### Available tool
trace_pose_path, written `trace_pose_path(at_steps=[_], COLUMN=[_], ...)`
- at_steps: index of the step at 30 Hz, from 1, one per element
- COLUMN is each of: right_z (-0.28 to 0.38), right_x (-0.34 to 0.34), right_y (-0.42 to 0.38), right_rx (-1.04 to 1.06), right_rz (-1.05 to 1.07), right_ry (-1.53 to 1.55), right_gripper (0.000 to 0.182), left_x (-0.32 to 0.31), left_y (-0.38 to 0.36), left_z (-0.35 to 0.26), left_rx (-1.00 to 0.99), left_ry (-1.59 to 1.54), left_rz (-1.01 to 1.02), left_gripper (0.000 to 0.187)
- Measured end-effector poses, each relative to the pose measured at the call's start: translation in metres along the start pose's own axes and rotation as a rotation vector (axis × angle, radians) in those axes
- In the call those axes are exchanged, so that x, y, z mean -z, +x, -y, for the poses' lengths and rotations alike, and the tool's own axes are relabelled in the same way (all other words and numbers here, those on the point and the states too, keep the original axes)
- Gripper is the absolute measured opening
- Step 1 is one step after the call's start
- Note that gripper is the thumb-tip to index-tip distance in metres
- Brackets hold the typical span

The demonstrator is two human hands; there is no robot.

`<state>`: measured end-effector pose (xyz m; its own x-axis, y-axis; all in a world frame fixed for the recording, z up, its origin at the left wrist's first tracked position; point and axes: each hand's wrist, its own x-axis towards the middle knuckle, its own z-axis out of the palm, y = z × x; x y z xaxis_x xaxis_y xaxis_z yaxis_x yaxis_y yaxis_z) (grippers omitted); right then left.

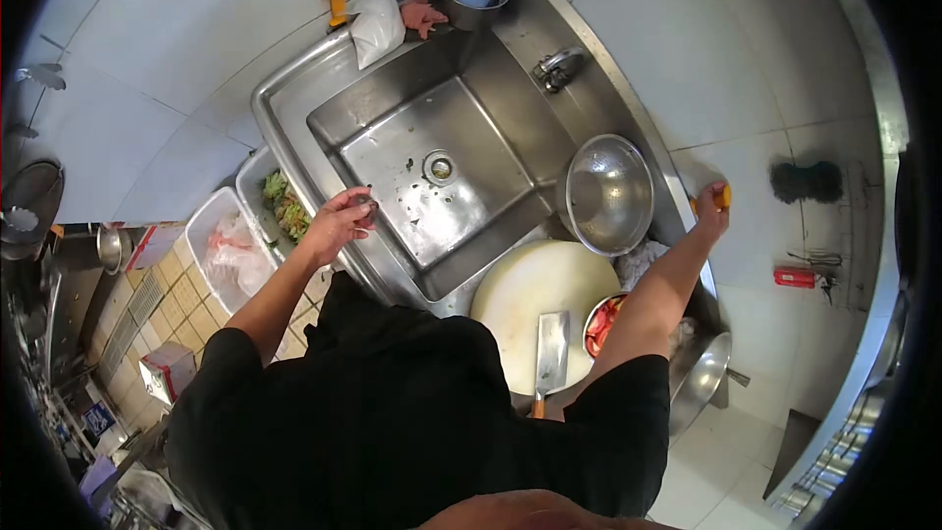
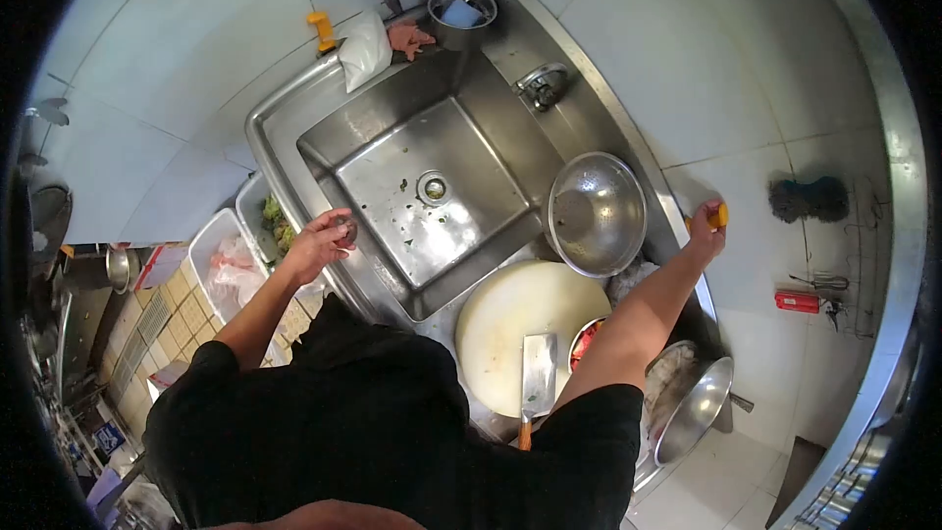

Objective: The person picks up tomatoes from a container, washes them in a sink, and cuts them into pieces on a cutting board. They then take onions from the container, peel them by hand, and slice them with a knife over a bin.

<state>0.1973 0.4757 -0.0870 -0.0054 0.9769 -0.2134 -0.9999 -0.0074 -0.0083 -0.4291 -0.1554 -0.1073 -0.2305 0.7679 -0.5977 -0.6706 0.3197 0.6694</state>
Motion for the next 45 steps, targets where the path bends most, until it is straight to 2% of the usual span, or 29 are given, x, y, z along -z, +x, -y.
trace_pose_path(at_steps=[2,4,5,8,9,11,14,16,18,20,21,22,24,26,28,29,32,34,36,39,43,45], right_z=[0.001,-0.079,-0.089,-0.153,-0.176,-0.251,-0.332,-0.382,-0.403,-0.392,-0.376,-0.355,-0.326,-0.299,-0.285,-0.284,-0.268,-0.269,-0.275,-0.284,-0.298,-0.304], right_x=[0.005,-0.057,-0.062,-0.105,-0.115,-0.131,-0.109,-0.09,-0.051,0.022,0.047,0.061,0.058,0.066,0.06,0.047,0.045,0.032,0.03,0.045,0.059,0.065], right_y=[0.008,-0.063,-0.061,-0.068,-0.07,-0.12,-0.182,-0.268,-0.34,-0.394,-0.422,-0.447,-0.491,-0.531,-0.566,-0.578,-0.591,-0.6,-0.613,-0.618,-0.62,-0.62], right_rx=[-0.048,0.015,-0.19,-0.107,-0.191,-0.082,-0.181,-0.127,-0.161,-0.157,-0.223,-0.29,-0.349,-0.276,-0.095,-0.071,0.094,0.0,0.008,0.139,0.109,0.065], right_rz=[0.128,0.131,0.466,0.426,0.418,0.365,0.275,0.013,-0.118,-0.089,-0.063,-0.04,-0.229,-0.169,0.051,-0.011,0.093,0.045,0.028,0.249,0.277,0.253], right_ry=[-0.117,-0.322,-0.31,-0.357,-0.295,-0.257,-0.281,-0.322,-0.446,-0.648,-0.72,-0.79,-1.21,-1.507,-1.567,-1.582,-1.886,-1.996,-2.095,-2.147,-2.315,-2.304], right_gripper=[0.035,0.03,0.028,0.024,0.022,0.019,0.003,0.014,0.025,0.031,0.03,0.029,0.024,0.038,0.049,0.063,0.064,0.057,0.054,0.054,0.061,0.061], left_x=[0.004,-0.001,-0.007,-0.032,-0.04,-0.054,-0.067,-0.069,-0.065,-0.061,-0.058,-0.058,-0.059,-0.07,-0.085,-0.093,-0.125,-0.141,-0.151,-0.153,-0.149,-0.139], left_y=[0.001,0.012,0.017,0.028,0.032,0.035,0.035,0.036,0.031,0.031,0.032,0.03,0.033,0.027,0.027,0.027,0.013,0.004,-0.002,-0.007,-0.023,-0.026], left_z=[0.002,0.004,0.007,0.012,0.015,0.022,0.029,0.033,0.036,0.035,0.035,0.033,0.036,0.03,0.024,0.023,0.026,0.03,0.034,0.045,0.04,0.035], left_rx=[-0.011,-0.008,0.002,0.038,0.047,0.049,0.058,0.039,0.032,0.032,0.03,0.04,0.021,0.001,-0.01,-0.015,-0.009,-0.006,-0.011,-0.074,-0.128,-0.191], left_ry=[-0.017,-0.027,-0.028,-0.009,-0.002,-0.002,-0.066,-0.082,-0.098,-0.105,-0.108,-0.148,-0.216,-0.078,0.001,0.026,0.076,0.107,0.141,0.065,-0.032,0.0], left_rz=[-0.022,-0.011,0.003,0.09,0.114,0.149,0.216,0.252,0.279,0.309,0.341,0.359,0.427,0.454,0.518,0.535,0.58,0.602,0.619,0.604,0.48,0.466], left_gripper=[0.043,0.044,0.044,0.044,0.044,0.044,0.046,0.047,0.048,0.049,0.052,0.054,0.058,0.058,0.056,0.055,0.054,0.053,0.052,0.048,0.043,0.042])
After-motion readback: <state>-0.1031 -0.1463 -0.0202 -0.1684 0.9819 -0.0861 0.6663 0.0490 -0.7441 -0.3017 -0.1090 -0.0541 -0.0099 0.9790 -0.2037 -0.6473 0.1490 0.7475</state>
